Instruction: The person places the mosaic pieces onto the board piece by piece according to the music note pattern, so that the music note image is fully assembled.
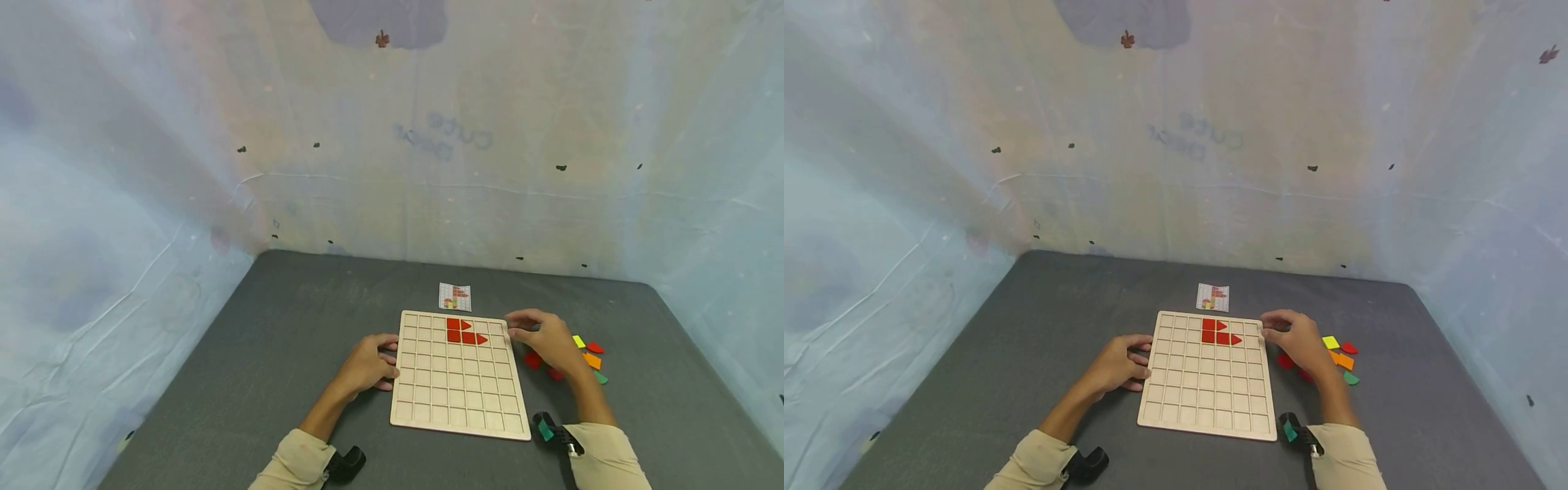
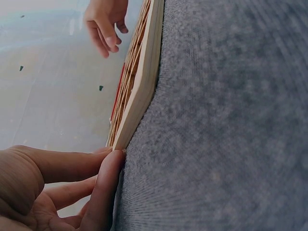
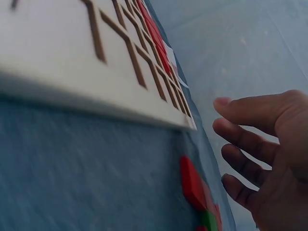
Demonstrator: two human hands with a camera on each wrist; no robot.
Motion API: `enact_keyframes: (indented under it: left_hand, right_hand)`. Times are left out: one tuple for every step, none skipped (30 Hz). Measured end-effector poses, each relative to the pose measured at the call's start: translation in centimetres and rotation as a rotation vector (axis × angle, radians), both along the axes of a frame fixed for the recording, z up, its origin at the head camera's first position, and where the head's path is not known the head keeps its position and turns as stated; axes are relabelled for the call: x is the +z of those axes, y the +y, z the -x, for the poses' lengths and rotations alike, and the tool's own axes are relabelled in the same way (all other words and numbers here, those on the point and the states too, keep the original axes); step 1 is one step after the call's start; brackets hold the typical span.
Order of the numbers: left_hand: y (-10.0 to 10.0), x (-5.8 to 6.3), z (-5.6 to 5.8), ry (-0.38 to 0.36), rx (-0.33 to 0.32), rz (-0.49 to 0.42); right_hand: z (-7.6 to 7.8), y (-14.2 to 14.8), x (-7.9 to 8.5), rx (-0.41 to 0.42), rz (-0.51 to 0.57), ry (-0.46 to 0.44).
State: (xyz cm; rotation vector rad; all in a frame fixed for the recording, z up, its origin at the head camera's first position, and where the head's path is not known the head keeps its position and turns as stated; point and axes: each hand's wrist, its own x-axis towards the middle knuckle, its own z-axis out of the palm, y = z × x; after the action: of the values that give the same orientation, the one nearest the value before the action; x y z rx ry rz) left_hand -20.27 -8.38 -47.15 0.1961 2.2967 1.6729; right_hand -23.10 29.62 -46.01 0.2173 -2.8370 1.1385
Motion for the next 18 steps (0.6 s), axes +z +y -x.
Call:
enact_keyframes:
  left_hand:
    - [0.0, 0.0, 0.0, 0.001, -0.001, -0.002]
    - [0.0, 0.0, 0.0, 0.0, -0.001, -0.001]
    - [0.0, 0.0, 0.0, -0.002, 0.0, 0.001]
    - [0.0, 0.0, 0.0, -0.003, 0.002, 0.002]
    - [0.0, 0.0, 0.0, -0.002, 0.002, 0.002]
    - [0.0, 0.1, 0.0, -0.001, 0.004, 0.004]
    - [0.1, 0.1, 0.0, -0.001, 0.006, 0.006]
    - [0.1, 0.1, 0.0, -0.002, 0.008, 0.008]
    - [0.1, 0.1, -0.1, 0.001, 0.008, 0.009]
    - [0.1, 0.1, -0.1, 0.002, 0.009, 0.009]
    - [0.1, 0.1, -0.1, 0.004, 0.009, 0.01]
    - [0.1, 0.1, -0.1, 0.005, 0.01, 0.011]
    - [0.1, 0.2, -0.1, 0.007, 0.01, 0.011]
    - [0.1, 0.2, -0.1, 0.007, 0.011, 0.011]
    - [0.1, 0.2, -0.1, 0.007, 0.011, 0.011]
    - [0.1, 0.2, -0.1, 0.007, 0.011, 0.01]
    - [0.1, 0.2, -0.1, 0.008, 0.011, 0.01]
    - [0.1, 0.2, -0.1, 0.008, 0.011, 0.01]
  right_hand:
    - [-0.1, 0.3, 0.0, -0.003, 0.004, 0.002]
    - [-0.2, 0.7, 0.1, -0.009, 0.008, 0.004]
    - [-0.3, 1.0, 0.1, -0.013, 0.006, 0.009]
    - [-0.4, 1.4, 0.2, -0.017, 0.002, 0.014]
    - [-0.5, 1.7, 0.2, -0.02, 0.001, 0.017]
    - [-0.5, 2.0, 0.2, -0.026, -0.001, 0.021]
    - [-0.6, 2.3, 0.2, -0.031, -0.008, 0.026]
    - [-0.7, 2.5, 0.2, -0.042, -0.016, 0.03]
    - [-0.7, 2.8, 0.2, -0.05, -0.023, 0.035]
    - [-0.8, 3.0, 0.2, -0.059, -0.022, 0.036]
    - [-0.9, 3.2, 0.2, -0.067, -0.023, 0.037]
    - [-1.0, 3.4, 0.2, -0.078, -0.022, 0.036]
    - [-1.1, 3.6, 0.2, -0.088, -0.027, 0.037]
    - [-1.1, 3.7, 0.1, -0.098, -0.029, 0.039]
    - [-1.2, 3.9, 0.1, -0.104, -0.03, 0.037]
    - [-1.2, 4.1, 0.1, -0.111, -0.032, 0.033]
    - [-1.3, 4.2, 0.0, -0.118, -0.037, 0.031]
    - [-1.4, 4.3, 0.0, -0.126, -0.039, 0.024]
